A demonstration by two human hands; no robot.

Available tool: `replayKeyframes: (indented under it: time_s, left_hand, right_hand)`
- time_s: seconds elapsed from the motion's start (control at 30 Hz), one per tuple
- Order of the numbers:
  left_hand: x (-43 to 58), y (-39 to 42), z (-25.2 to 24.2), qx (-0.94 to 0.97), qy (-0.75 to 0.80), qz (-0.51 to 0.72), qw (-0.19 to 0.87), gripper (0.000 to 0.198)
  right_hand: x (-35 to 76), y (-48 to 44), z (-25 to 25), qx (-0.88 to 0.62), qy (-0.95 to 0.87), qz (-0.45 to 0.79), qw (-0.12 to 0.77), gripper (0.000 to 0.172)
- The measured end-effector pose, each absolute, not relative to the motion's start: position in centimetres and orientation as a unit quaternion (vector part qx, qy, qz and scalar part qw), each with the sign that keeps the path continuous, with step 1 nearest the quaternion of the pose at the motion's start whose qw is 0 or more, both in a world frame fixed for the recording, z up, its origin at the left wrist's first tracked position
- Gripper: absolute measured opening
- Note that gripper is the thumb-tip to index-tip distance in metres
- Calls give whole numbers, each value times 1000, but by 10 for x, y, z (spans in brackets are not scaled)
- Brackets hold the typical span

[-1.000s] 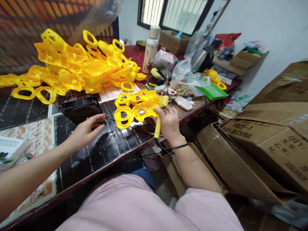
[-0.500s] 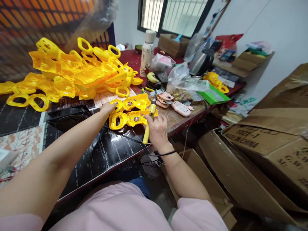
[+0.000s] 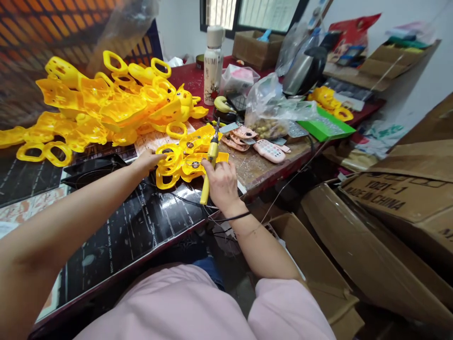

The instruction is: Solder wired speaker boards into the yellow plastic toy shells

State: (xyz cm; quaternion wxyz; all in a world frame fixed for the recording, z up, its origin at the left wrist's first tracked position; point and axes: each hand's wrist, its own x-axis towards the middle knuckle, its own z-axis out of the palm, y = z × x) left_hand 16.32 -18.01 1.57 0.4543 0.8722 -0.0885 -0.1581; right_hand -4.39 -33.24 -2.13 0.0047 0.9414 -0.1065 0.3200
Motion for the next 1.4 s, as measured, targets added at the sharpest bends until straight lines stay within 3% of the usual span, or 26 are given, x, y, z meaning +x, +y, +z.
replayKeyframes:
  time_s: [0.1,0.27,0.47,0.77,1.0,1.13,1.27,1.33,1.4]
  left_hand:
    - [147,-179,14,825,-80,-231,509,34]
    - [134,-179,18,753,-69,-281,591,49]
    - [122,-170,28,673,-37,-397,624,23]
    - [102,-163,32,638,16,-414,650,20]
    - [89,-140,51,624,19,-373,686,30]
    - [83,-108,98,629,-23,-295,719,38]
    - [70,-38,163,675,-98,-165,712,44]
    - [64,17,193,738,-127,-58,660,52]
    - [55,88,220,837,2,43,546,60]
  right_hand:
    - [-42,-336,-26,937,-81,340,-14,29]
    - [-45,-343,-31,928,-63,364,-46,26]
    - [-51,-352,-36,915,-30,396,-76,23]
    - [-61,-354,-29,910,-32,408,-65,27]
    - [-107,-338,0,827,-86,539,-134,37]
    - [-121,-328,2,786,-62,595,-160,34]
    - [-120,-318,-14,789,-27,586,-183,42]
    - [-115,-310,-25,799,-38,568,-194,42]
    - [-105,-299,-33,811,-77,523,-250,38]
